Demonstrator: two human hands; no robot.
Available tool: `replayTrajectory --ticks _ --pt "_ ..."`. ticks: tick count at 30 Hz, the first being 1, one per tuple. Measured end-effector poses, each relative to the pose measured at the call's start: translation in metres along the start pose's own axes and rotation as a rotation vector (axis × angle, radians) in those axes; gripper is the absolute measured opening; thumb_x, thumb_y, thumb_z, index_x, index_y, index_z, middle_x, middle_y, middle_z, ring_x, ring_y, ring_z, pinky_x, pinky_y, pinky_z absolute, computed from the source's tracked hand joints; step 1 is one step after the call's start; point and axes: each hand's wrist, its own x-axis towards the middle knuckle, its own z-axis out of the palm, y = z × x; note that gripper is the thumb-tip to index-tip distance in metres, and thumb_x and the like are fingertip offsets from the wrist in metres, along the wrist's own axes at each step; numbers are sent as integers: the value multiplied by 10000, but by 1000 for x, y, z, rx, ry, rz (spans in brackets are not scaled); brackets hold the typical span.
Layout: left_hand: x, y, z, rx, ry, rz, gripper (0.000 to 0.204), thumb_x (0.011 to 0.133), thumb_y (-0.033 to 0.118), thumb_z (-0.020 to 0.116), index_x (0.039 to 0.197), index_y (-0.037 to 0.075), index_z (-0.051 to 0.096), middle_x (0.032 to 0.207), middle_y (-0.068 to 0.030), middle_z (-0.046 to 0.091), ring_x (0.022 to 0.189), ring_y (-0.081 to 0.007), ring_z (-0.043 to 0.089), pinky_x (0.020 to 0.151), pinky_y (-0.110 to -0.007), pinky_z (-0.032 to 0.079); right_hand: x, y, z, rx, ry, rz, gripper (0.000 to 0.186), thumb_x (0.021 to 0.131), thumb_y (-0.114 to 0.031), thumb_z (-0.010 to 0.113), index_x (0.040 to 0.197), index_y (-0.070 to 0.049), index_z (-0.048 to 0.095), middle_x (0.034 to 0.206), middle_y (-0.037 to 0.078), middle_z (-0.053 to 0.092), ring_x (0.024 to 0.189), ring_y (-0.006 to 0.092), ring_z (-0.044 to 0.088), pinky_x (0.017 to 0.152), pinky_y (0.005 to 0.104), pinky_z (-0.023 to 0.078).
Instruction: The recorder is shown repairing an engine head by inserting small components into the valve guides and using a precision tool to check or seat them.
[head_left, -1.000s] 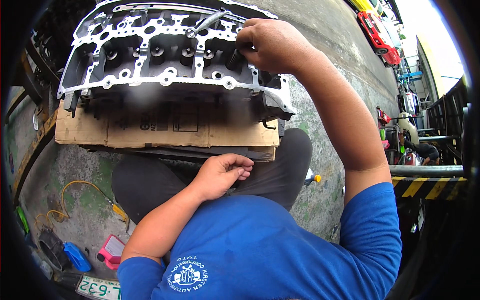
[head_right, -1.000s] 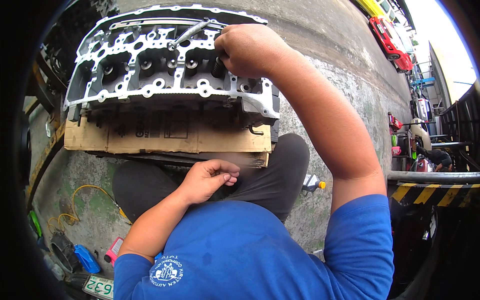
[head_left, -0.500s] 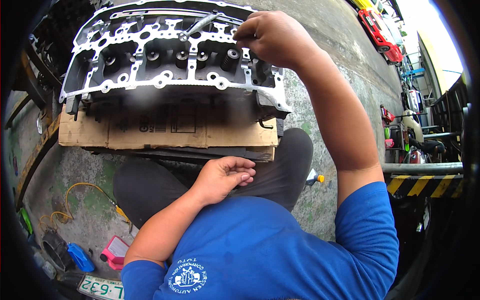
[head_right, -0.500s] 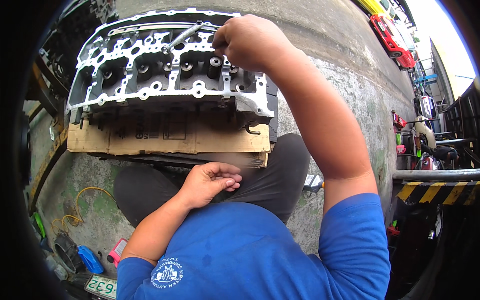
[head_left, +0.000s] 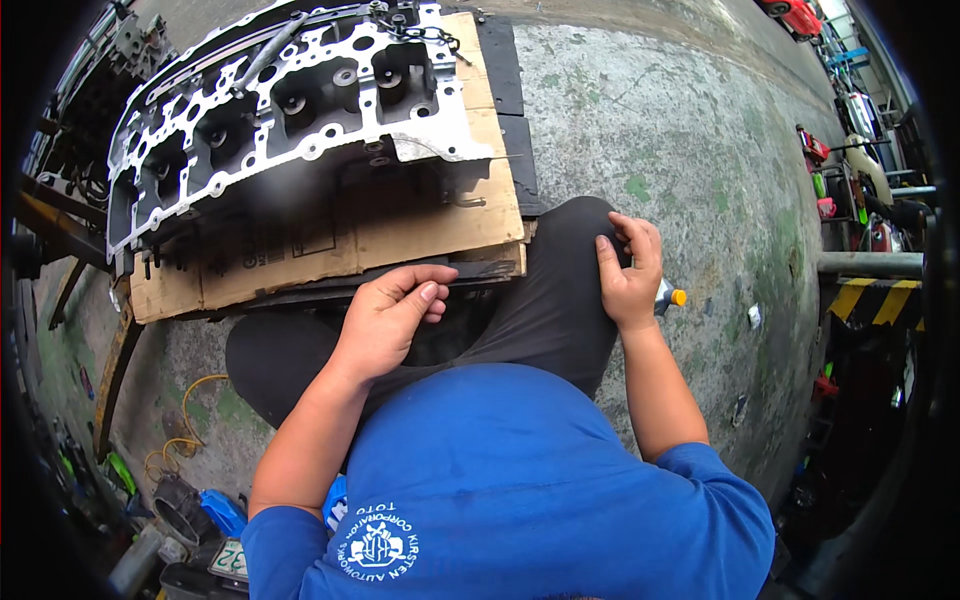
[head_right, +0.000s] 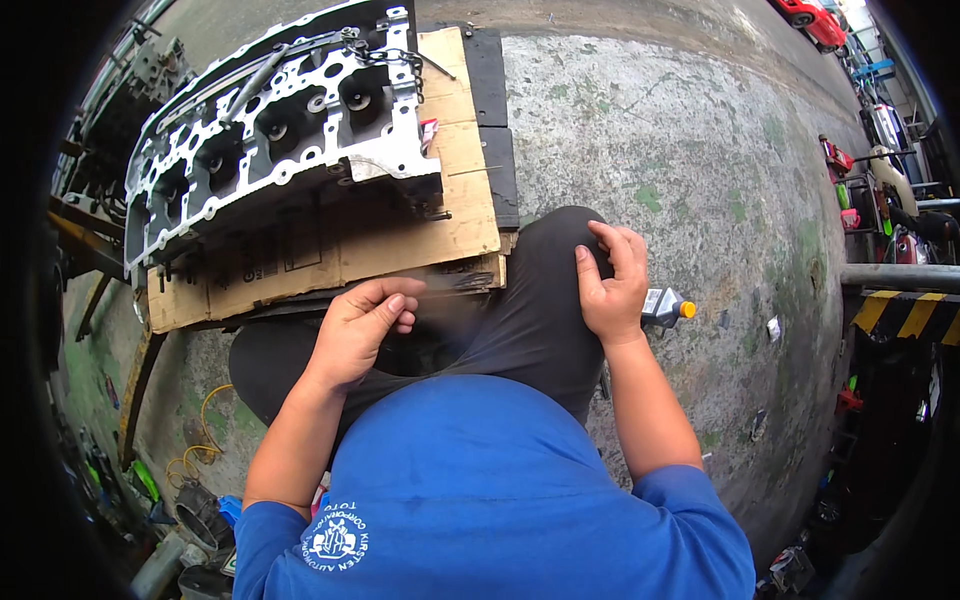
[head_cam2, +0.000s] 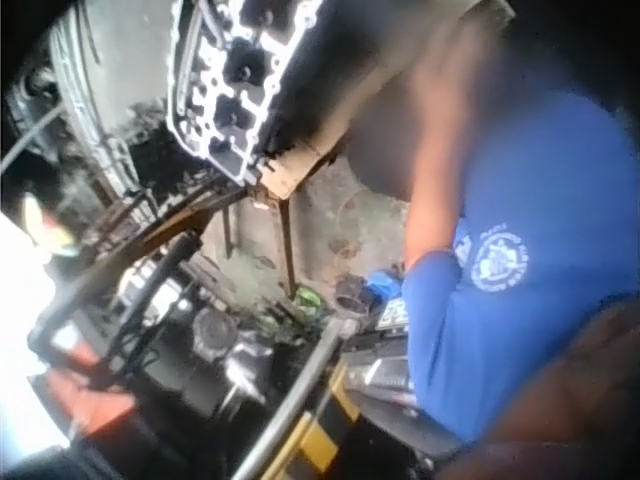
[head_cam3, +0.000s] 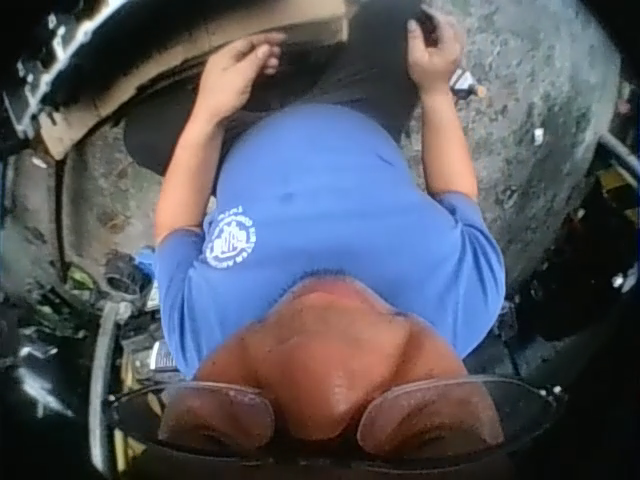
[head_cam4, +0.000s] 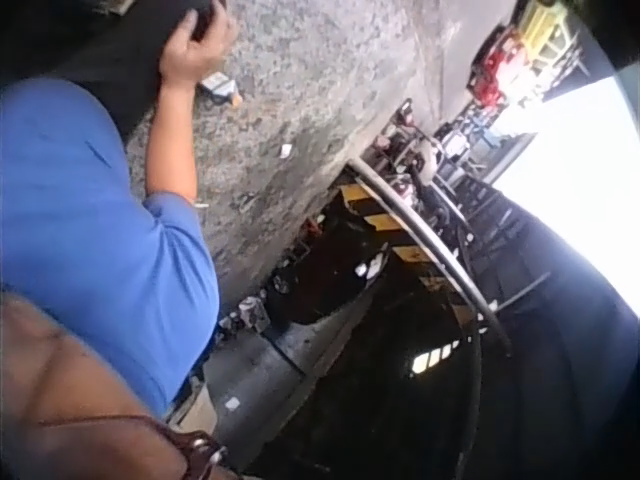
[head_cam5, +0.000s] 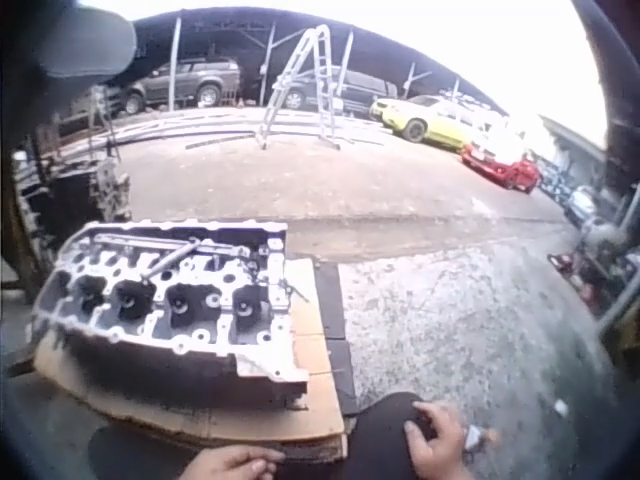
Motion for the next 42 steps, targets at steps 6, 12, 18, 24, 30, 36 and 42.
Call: replayTrajectory --ticks 6,12,18,24,30,36,42 --pt "37 6 47 1023 105 705 169 909 51 748 1077 44 767 964 -94 727 843 -234 714 773 -338 581 9 5 11 -33 -40 -96 271 831 -63 757 1100 -78 737 1051 105 652 1001 312 603 920 403 484" --pt "81 0 93 1483 29 879 253 862 90 621 1108 64 675 1060 -108 652 991 -288 671 850 -377 566 5 10 5 -15 -37 -116 272 817 -62 768 1087 -88 742 1042 85 658 977 298 599 887 393 490" --pt "110 12 107 1939 161 623 64 843 65 621 902 40 622 951 -130 630 907 -281 693 786 -363 602 4 11 3 41 -27 -105 278 806 -53 772 1081 -79 742 1036 83 658 968 292 597 872 383 493" --pt "113 4 113 2068 233 570 71 857 69 632 921 38 635 936 -117 638 886 -252 707 753 -316 609 5 12 3 66 -22 -103 283 788 -42 779 1067 -73 743 1030 81 658 960 286 600 860 377 494" --pt "103 -7 108 2085 238 515 307 869 58 619 1161 -36 629 1177 -211 646 1060 -305 687 889 -338 588 5 10 3 85 -20 -107 285 781 -33 774 1061 -70 743 1011 81 657 947 287 598 854 377 493" --pt "4 34 94 1565 -101 547 520 881 -7 622 1397 -31 563 1455 -263 543 1328 -413 559 1087 -425 492 -11 31 -6 271 42 1 339 852 -47 760 1187 -57 714 1156 105 619 1076 263 593 962 370 480" --pt "-129 27 1 806 -67 -152 632 987 368 659 1468 -23 533 1582 -262 429 1482 -347 416 1205 -406 326 -66 77 -24 329 -312 689 600 1094 -523 413 1360 -25 614 1389 275 605 1330 389 563 1074 407 443"
